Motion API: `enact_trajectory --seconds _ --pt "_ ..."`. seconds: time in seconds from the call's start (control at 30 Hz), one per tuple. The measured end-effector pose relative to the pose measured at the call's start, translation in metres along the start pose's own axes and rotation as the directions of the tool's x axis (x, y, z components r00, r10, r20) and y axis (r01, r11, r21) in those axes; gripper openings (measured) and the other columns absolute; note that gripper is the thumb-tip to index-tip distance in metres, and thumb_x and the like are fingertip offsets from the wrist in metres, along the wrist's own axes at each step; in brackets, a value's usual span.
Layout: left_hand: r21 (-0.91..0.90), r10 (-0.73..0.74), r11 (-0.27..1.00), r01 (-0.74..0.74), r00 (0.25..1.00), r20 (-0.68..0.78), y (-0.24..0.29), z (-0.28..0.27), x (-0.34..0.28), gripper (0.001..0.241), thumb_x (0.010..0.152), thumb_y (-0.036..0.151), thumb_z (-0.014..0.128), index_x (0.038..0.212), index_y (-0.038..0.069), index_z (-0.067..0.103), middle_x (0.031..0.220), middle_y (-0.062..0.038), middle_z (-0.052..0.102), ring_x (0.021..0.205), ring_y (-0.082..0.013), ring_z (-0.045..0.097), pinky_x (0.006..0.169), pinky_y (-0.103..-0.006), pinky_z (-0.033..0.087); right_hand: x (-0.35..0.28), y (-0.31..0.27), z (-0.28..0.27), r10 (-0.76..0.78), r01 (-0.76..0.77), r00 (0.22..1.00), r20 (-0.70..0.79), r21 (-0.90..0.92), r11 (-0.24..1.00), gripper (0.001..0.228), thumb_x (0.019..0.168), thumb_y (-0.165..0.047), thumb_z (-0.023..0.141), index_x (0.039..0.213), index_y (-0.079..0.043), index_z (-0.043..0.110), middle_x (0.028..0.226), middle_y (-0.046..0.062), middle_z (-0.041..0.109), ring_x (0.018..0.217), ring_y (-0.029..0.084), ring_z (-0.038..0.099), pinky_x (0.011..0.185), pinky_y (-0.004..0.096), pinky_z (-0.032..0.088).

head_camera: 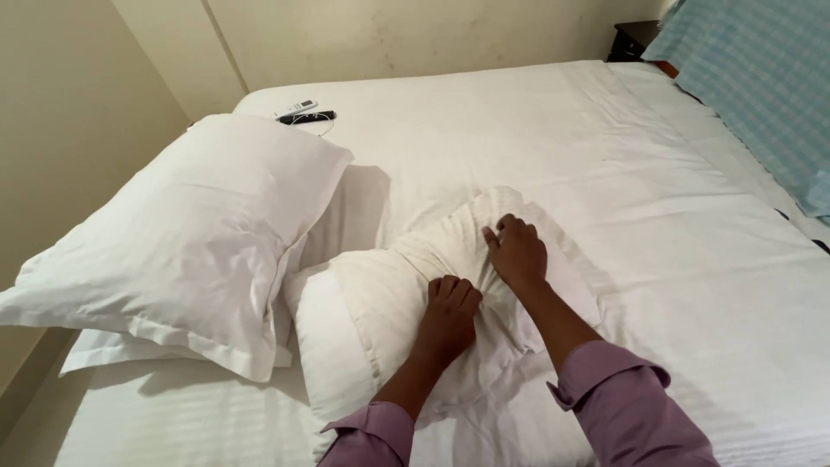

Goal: The person inserts a pillow into a white pillowcase on a bed. They align the pillow, tuck the corners, smooth the case, and adjust the edges to fit the pillow fully. The person then places the finished pillow next to another pillow on the bed.

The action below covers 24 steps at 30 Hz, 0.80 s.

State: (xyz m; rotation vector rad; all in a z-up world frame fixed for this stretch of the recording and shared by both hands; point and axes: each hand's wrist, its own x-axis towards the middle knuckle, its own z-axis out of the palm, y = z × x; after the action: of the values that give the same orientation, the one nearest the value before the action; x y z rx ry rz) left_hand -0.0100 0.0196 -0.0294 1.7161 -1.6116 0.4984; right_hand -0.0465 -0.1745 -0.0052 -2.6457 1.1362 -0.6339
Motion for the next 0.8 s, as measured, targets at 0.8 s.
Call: enact_trajectory --seconds 0.8 --pt "0.124 -0.424 0.88 0.459 0.875 -0.231 -0.008 -0.008 0.021 0.037 0.088 0.008 0.06 0.125 0.003 0.062 0.124 -0.016 0.063 0.112 -0.0353 0.057 0.091 -0.049 0.044 0.027 -0.07 0.029 -0.327 0.404 0.897 0.297 -0.25 0.88 0.012 0.084 -0.014 0.071 0.093 -0.008 0.067 0.087 0.012 0.074 0.083 0.027 0.073 0.062 0.041 0.057"
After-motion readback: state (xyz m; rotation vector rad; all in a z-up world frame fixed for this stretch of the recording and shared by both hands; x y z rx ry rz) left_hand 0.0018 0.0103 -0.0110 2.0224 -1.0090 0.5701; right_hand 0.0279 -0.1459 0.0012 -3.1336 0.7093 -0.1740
